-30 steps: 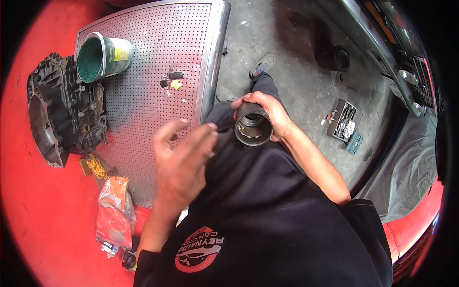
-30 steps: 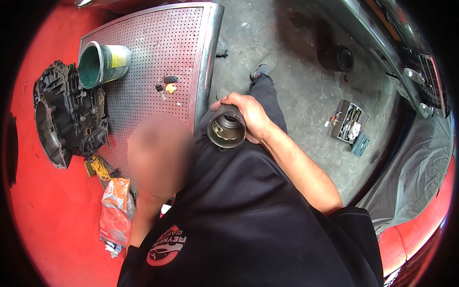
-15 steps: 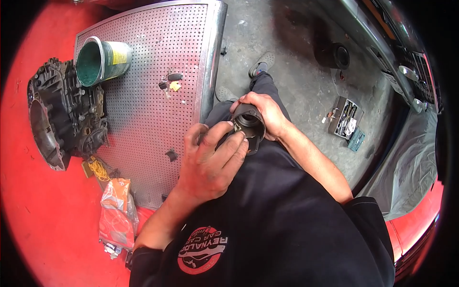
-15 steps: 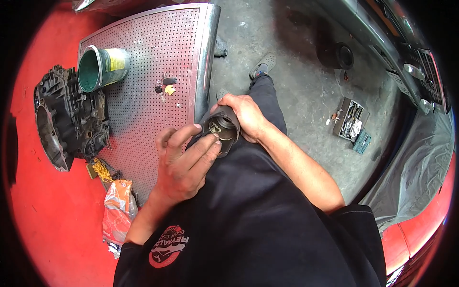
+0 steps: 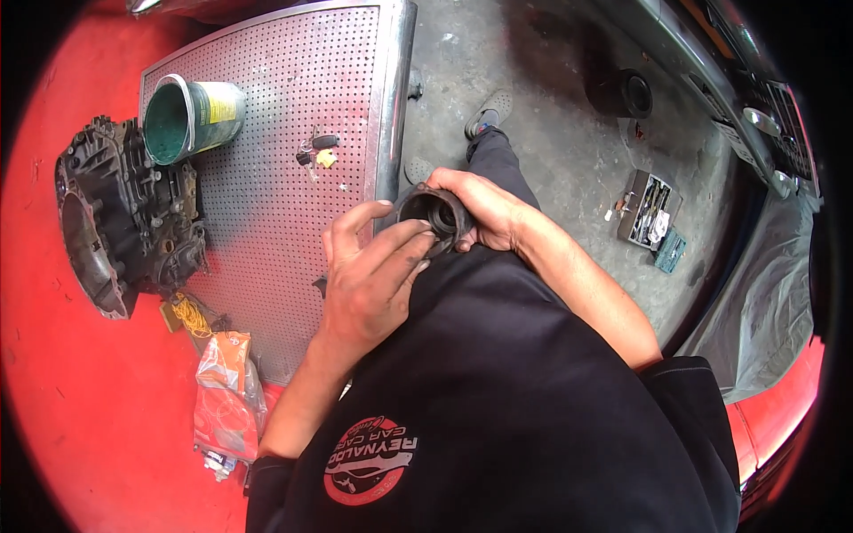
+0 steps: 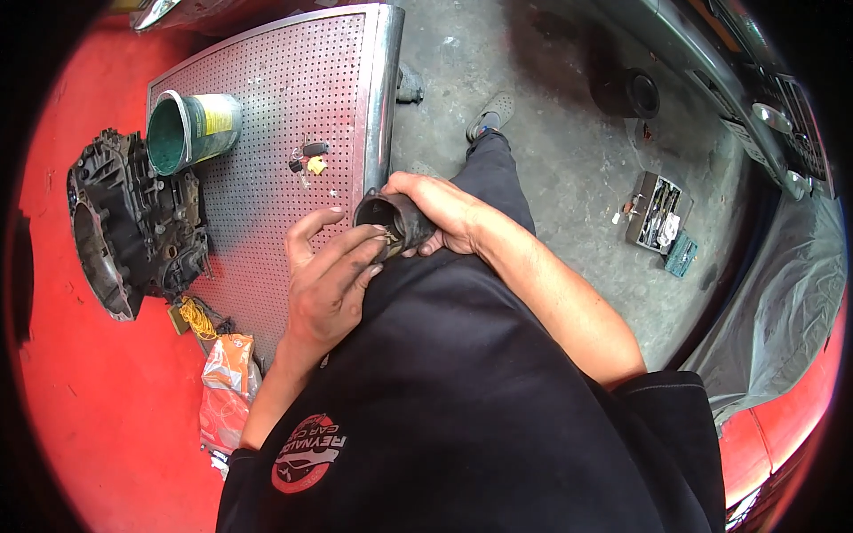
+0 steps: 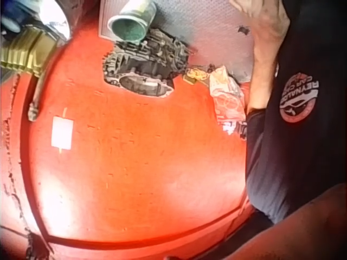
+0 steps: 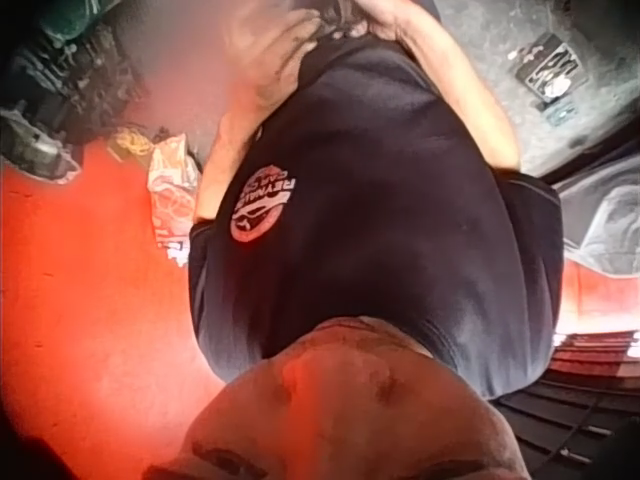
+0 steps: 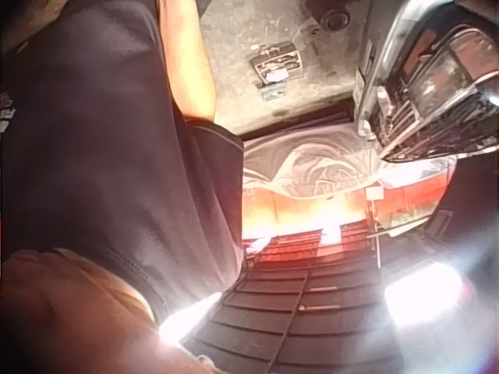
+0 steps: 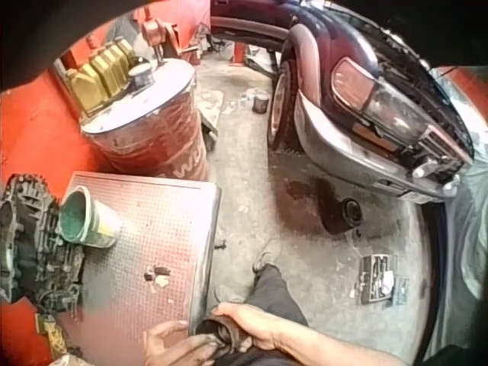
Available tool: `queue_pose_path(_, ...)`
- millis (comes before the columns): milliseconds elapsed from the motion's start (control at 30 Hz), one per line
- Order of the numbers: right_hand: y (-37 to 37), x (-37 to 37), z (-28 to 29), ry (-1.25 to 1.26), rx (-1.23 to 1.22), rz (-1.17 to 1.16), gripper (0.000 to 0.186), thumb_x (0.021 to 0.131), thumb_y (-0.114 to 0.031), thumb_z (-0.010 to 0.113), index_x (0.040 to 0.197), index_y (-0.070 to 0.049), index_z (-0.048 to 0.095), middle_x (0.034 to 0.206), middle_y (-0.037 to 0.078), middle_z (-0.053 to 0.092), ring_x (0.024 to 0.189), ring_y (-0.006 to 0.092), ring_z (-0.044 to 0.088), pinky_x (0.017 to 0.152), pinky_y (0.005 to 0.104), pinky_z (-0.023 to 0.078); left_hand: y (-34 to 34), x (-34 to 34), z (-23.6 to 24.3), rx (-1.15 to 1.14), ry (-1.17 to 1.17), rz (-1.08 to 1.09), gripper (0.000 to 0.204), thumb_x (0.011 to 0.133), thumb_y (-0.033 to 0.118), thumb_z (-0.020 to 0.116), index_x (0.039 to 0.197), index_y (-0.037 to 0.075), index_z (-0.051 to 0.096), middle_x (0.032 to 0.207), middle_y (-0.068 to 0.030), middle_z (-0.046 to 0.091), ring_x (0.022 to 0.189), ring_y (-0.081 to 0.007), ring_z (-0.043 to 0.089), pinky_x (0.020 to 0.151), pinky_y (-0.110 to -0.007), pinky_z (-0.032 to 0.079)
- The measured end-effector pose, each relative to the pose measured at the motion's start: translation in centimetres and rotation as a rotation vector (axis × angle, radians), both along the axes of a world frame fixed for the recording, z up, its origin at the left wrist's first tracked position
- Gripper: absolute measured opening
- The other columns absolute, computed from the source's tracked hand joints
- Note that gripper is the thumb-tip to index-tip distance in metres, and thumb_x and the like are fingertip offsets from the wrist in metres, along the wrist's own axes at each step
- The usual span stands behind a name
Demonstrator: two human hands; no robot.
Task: Inspecting and cleaning components of a vehicle starter motor.
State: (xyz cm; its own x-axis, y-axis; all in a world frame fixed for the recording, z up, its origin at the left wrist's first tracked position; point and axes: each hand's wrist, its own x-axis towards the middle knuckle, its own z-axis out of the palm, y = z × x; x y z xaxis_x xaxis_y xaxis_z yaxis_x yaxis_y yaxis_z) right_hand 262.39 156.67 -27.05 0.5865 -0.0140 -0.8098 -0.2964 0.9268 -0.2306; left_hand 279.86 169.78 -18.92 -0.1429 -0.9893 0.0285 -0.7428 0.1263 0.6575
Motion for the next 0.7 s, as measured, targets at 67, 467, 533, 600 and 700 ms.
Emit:
queue_pose_path(67, 0.2, -0.1, -0.2, 0.000, -0.011, -0.003, 0.039, 0.102, -0.038, 0.055, 0.108, -0.003, 0.070, 0.077, 0.009, 0.074, 0.053, 0.0165, 0.068, 0.038, 0.0271, 0.049, 0.6, 0.0, -0.3, -0.049, 0.032, 0.070, 0.034, 0.082, 0.001, 0.083, 0.115, 0.007, 0.079, 0.123, -0.0051, 0.078, 0.130, -0.0375, 0.058, 0.114, -0.049, 0.041)
queue_pose_path(467, 1.3, -0.7, 0.4, 0.052, -0.179, -0.115, 0.034, 0.104, -0.033, 0.056, 0.105, -0.002, 0.072, 0.084, 0.007, 0.074, 0.063, 0.0144, 0.070, 0.051, 0.0280, 0.056, 5.2, 0.7, 0.0, 0.128, 0.203, 0.578, 0.041, 0.098, -0.005, 0.072, 0.139, -0.007, 0.064, 0.100, -0.0119, 0.077, 0.089, -0.0172, 0.073, 0.089, -0.033, 0.059)
queue_pose_path(533, 1.5, -0.6, 0.2, 0.045, -0.210, -0.118, 0.034, 0.104, -0.032, 0.057, 0.106, -0.001, 0.072, 0.088, 0.008, 0.074, 0.071, 0.0146, 0.071, 0.058, 0.0291, 0.058, 4.1, 0.2, 0.4, -0.026, 0.175, 0.435, 0.042, 0.095, -0.005, 0.076, 0.136, -0.007, 0.066, 0.093, -0.0115, 0.077, 0.080, -0.0173, 0.072, 0.077, -0.032, 0.060)
queue_pose_path(600, 2.1, -0.6, -0.8, 0.032, -0.287, -0.141, 0.034, 0.105, -0.028, 0.056, 0.106, 0.001, 0.074, 0.099, 0.009, 0.075, 0.089, 0.0158, 0.071, 0.077, 0.0318, 0.060, 3.5, -0.7, 1.0, 0.047, 0.202, 0.279, 0.042, 0.091, -0.005, 0.078, 0.132, -0.006, 0.070, 0.090, -0.0121, 0.076, 0.078, -0.0189, 0.072, 0.074, -0.032, 0.058)
queue_pose_path(700, 2.2, -0.6, -1.0, 0.002, -0.312, -0.155, 0.034, 0.104, -0.025, 0.056, 0.103, 0.003, 0.076, 0.104, 0.011, 0.075, 0.100, 0.0176, 0.068, 0.094, 0.0336, 0.055, 2.8, -1.4, 0.9, 0.060, 0.158, 0.173, 0.045, 0.087, 0.000, 0.084, 0.130, -0.002, 0.072, 0.084, -0.0116, 0.071, 0.073, -0.0252, 0.068, 0.070, -0.037, 0.054)
